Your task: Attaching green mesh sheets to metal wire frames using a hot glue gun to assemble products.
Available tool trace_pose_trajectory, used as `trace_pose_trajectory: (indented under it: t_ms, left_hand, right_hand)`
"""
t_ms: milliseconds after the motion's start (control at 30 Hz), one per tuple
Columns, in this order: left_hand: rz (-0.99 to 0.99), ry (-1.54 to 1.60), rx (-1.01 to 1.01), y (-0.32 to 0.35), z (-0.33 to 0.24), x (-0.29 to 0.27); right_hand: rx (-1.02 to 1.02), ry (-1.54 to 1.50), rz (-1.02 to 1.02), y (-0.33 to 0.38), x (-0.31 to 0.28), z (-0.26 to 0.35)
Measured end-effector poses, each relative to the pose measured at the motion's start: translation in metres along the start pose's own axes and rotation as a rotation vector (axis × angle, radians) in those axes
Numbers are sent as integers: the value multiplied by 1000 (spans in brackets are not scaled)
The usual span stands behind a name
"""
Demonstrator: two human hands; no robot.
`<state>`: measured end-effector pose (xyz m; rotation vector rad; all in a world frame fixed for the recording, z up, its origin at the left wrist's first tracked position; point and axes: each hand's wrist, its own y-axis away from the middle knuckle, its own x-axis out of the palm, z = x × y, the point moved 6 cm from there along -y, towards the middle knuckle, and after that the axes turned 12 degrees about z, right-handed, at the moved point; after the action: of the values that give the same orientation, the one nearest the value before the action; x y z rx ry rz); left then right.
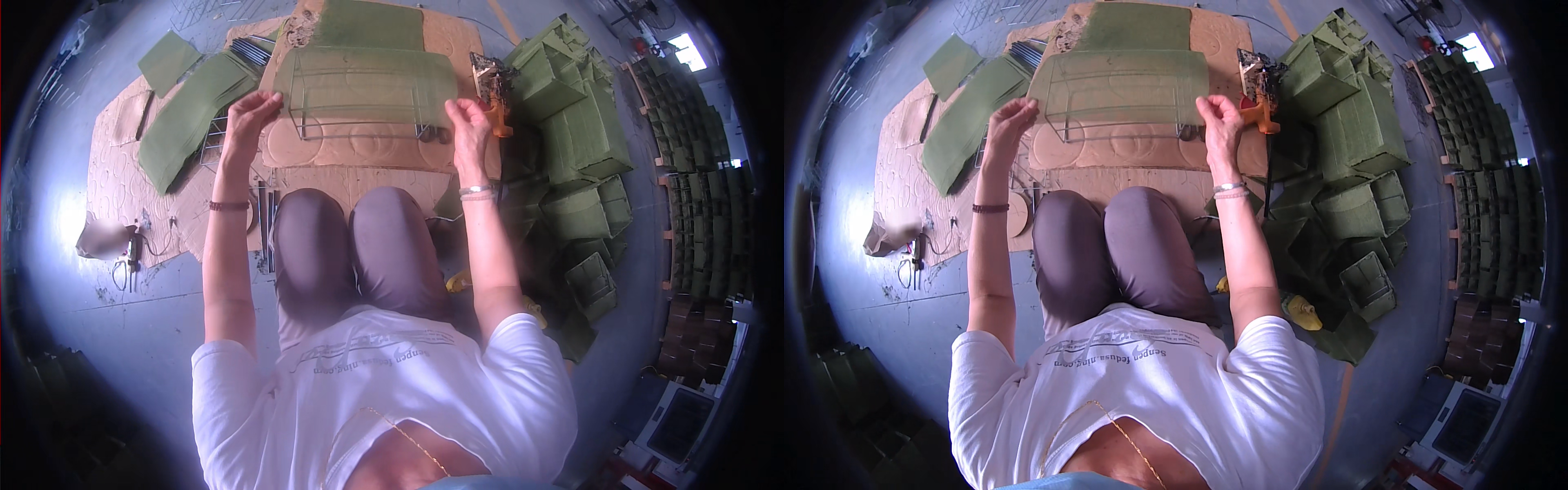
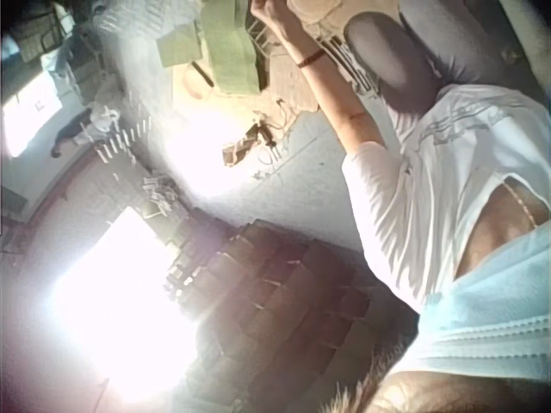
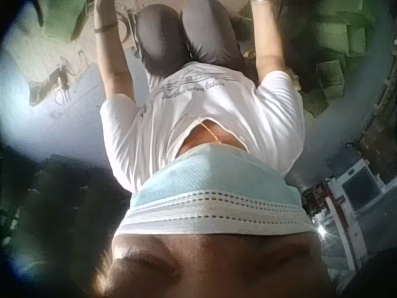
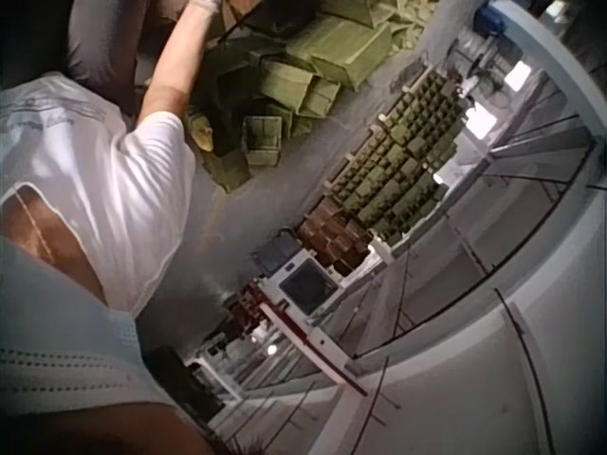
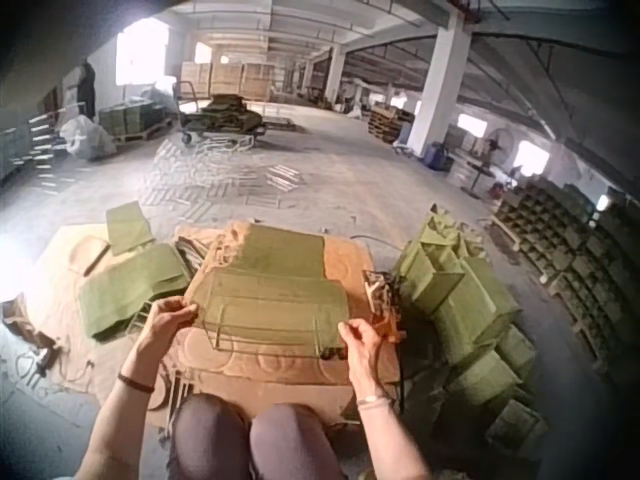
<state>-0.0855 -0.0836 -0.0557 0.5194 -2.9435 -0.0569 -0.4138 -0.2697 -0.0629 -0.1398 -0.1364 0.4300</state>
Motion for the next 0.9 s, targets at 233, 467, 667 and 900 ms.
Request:
trace_pose_trajectory:
  t_ms: [233, 467, 667, 900]
  left_hand:
    - [-6, 85, -27, -9, 10, -4]
    - [5, 163, -29, 4, 14, 3]
    - [58, 164, -32, 6, 19, 0]
    - [59, 290, -217, -59, 17, -58]
  right_hand:
    - [114, 113, 33, -12, -2, -7]
    - [128, 51, 28, -8, 0, -13]
    - [91, 31, 47, -2, 4, -12]
    - [83, 3, 98, -4, 11, -9]
